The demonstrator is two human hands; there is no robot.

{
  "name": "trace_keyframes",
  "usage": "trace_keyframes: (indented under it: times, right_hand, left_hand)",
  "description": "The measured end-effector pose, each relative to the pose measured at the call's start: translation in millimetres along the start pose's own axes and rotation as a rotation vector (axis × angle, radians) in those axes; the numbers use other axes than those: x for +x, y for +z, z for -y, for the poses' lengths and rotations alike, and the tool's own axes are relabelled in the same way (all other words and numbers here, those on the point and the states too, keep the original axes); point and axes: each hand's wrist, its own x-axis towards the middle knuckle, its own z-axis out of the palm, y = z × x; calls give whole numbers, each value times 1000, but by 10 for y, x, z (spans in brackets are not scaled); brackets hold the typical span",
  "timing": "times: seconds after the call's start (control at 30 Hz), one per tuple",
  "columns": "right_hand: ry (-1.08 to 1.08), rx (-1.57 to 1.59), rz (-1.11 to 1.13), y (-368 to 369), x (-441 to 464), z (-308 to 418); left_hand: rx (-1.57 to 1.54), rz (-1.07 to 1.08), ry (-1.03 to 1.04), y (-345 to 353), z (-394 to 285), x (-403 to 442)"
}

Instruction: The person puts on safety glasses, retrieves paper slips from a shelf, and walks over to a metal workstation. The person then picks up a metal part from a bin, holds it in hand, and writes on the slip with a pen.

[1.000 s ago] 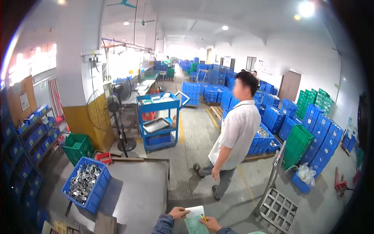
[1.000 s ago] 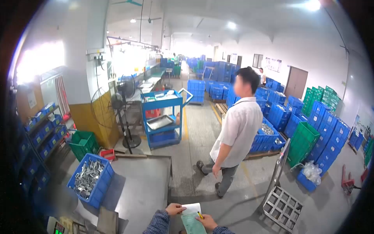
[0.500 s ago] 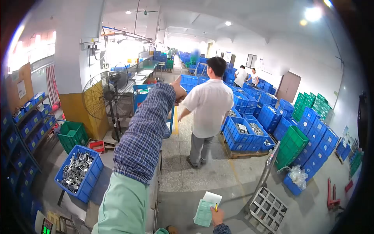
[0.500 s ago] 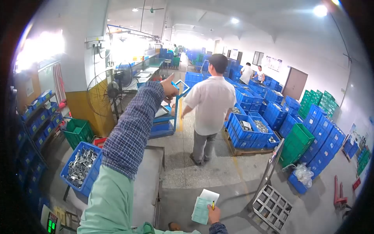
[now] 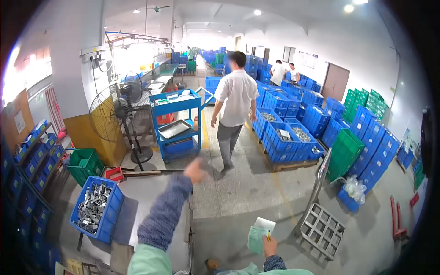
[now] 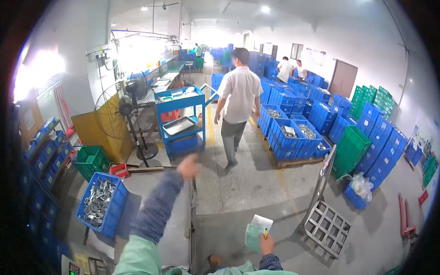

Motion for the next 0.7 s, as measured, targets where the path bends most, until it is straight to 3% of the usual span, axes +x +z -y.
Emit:
trace_keyframes:
  times: [0.07, 0.1, 0.17, 0.2, 0.23, 0.27, 0.33, 0.5, 0.57, 0.7]
  right_hand:
    - [21, 7, 64, 78, -29, -33]
    - [54, 48, 105, 125, -33, -23]
    - [104, 71, 185, 251, -102, -24]
    - [115, 49, 224, 312, -149, -32]
    - [115, 31, 259, 408, -113, 1]
    - [153, 88, 282, 480, -158, 80]
    - [237, 199, 334, 610, -361, 342]
    - [371, 299, 508, 771, -640, 888]
    - [384, 289, 576, 833, -644, 848]
    - [460, 328, 695, 950, -613, 568]
  left_hand:
    - [-114, 406, -332, 607, 394, -791]
    - [-178, 416, -352, 974, 613, -1234]
    - [-719, 517, -603, 1453, 808, -2189]
    - [-822, 503, -759, 1541, 681, -2593]
    - [-965, 606, -674, 1831, 895, -2946]
    - [-1287, 556, -1116, 2079, 917, -3261]
    - [-1369, 517, -1156, 2071, 737, -3623]
    - [-1232, 429, -1249, 2051, 587, -3729]
    - [-1288, 380, -1175, 2018, 595, -3712]
    - [-1348, 235, -1221, 2108, 628, -3697]
